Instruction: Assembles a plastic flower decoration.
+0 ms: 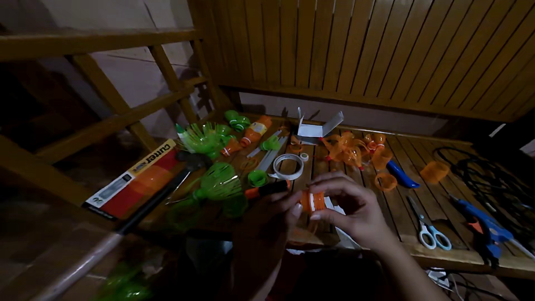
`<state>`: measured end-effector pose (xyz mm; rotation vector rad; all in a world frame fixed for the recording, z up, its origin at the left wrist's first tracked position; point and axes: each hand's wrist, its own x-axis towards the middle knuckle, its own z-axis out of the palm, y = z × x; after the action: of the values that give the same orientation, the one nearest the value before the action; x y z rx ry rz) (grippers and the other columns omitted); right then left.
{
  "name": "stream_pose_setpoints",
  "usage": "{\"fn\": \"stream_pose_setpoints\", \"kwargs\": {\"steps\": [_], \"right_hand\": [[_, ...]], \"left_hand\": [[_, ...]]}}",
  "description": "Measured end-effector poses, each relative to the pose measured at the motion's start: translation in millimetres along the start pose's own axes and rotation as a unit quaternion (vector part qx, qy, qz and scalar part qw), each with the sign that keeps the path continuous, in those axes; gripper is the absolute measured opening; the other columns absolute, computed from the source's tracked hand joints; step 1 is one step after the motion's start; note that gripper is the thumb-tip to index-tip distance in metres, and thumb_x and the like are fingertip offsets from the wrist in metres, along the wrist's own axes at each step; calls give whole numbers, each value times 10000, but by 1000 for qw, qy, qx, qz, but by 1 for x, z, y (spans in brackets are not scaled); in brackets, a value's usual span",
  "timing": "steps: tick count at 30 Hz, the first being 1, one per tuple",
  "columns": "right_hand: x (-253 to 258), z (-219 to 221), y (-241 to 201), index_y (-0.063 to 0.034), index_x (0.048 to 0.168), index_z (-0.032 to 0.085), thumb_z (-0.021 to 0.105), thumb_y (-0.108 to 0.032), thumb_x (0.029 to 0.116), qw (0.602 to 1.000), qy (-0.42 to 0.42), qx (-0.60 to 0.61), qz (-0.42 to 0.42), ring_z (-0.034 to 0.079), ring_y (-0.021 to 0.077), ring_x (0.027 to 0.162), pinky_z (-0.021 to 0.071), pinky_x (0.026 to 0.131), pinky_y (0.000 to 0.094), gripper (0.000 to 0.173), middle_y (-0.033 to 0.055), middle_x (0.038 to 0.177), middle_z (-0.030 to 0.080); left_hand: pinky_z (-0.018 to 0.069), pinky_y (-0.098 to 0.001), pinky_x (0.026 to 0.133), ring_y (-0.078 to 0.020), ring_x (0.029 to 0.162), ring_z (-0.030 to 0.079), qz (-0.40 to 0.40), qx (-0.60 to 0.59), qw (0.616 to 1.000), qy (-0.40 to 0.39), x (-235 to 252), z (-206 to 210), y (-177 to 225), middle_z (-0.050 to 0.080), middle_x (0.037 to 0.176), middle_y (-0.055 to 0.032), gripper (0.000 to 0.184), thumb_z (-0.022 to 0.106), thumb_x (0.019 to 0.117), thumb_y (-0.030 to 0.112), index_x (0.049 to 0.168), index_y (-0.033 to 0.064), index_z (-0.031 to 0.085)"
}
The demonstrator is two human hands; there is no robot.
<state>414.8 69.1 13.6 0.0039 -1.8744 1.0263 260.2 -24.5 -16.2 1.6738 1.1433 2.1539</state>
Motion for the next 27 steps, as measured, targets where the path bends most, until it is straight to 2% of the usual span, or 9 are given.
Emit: {"fn": "stream_pose_setpoints", "kwargs": {"steps": [3, 6, 8, 10, 12, 15, 19, 21, 27], "right_hand": [[0, 1, -1, 25, 1156, 686, 760, -51, 897, 1000, -6, -5, -10, 654, 43, 1121, 570, 948, 216, 280, 32, 1245, 675], [0, 0, -3, 21, 1158, 689, 760, -59, 902, 1000, -8, -21, -21, 648, 56, 1146, 568, 958, 222, 277, 44, 1241, 678], [0, -1, -3, 26, 1147, 691, 761, -57, 899, 999, -7, -37, -33, 644, 62, 1159, 562, 969, 225, 270, 55, 1230, 685], [-1, -3, -2, 18, 1144, 694, 763, -67, 902, 998, -6, -48, -40, 641, 60, 1163, 558, 976, 225, 266, 50, 1225, 688], [0, -8, -3, 4, 1147, 699, 760, -80, 906, 997, -7, -61, -41, 639, 56, 1165, 555, 971, 221, 263, 40, 1229, 693], [6, -25, -9, -25, 1150, 717, 757, -78, 906, 995, -14, -94, -24, 652, 64, 1140, 567, 964, 244, 253, 15, 1209, 702], [27, -52, -18, -14, 1159, 715, 766, -40, 877, 991, -32, -133, -2, 671, 71, 1073, 590, 895, 233, 288, 28, 1191, 695], [36, -63, -18, 2, 1178, 700, 765, -8, 865, 990, -36, -139, -6, 674, 54, 1034, 590, 872, 213, 320, 27, 1194, 687], [51, -82, -14, 37, 1190, 675, 770, 62, 828, 984, -34, -177, 3, 682, 47, 951, 596, 833, 199, 376, 53, 1176, 673]], "left_hand": [[551, -138, 852, 39, 982, 662, -28, -57, 998, -1, 0, -2, 0, 727, 1094, 144, 181, 655, 993, 194, 1127, 201, 777], [580, -191, 874, -7, 1010, 691, -94, -96, 991, 1, 0, -2, 3, 742, 1110, 117, 160, 668, 982, 199, 1096, 209, 780], [583, -185, 823, -1, 939, 695, -146, -112, 983, 7, 3, -1, 8, 746, 1035, 121, 140, 672, 964, 162, 1054, 202, 773], [588, -196, 826, -9, 935, 700, -183, -132, 974, -12, 9, -1, 10, 745, 1016, 119, 168, 665, 953, 129, 1102, 171, 730], [601, -219, 810, -29, 906, 713, -218, -144, 965, -34, 19, 0, 10, 740, 968, 114, 278, 663, 917, 102, 1194, 121, 638], [609, -279, 860, -102, 931, 725, -295, -171, 936, -91, 40, 6, 10, 733, 1005, 11, 306, 560, 949, 71, 1253, 35, 574], [587, -275, 875, -111, 935, 704, -359, -241, 886, -166, 78, 20, 2, 709, 1012, -26, 314, 384, 982, 6, 1216, 44, 589], [584, -266, 854, -100, 909, 696, -366, -225, 885, -177, 93, 27, 1, 696, 1005, -21, 306, 372, 1008, -16, 1223, 56, 577], [587, -278, 847, -107, 861, 701, -331, -195, 914, -129, 111, 44, -5, 705, 956, -29, 212, 483, 1030, -12, 1206, 45, 586]]}}
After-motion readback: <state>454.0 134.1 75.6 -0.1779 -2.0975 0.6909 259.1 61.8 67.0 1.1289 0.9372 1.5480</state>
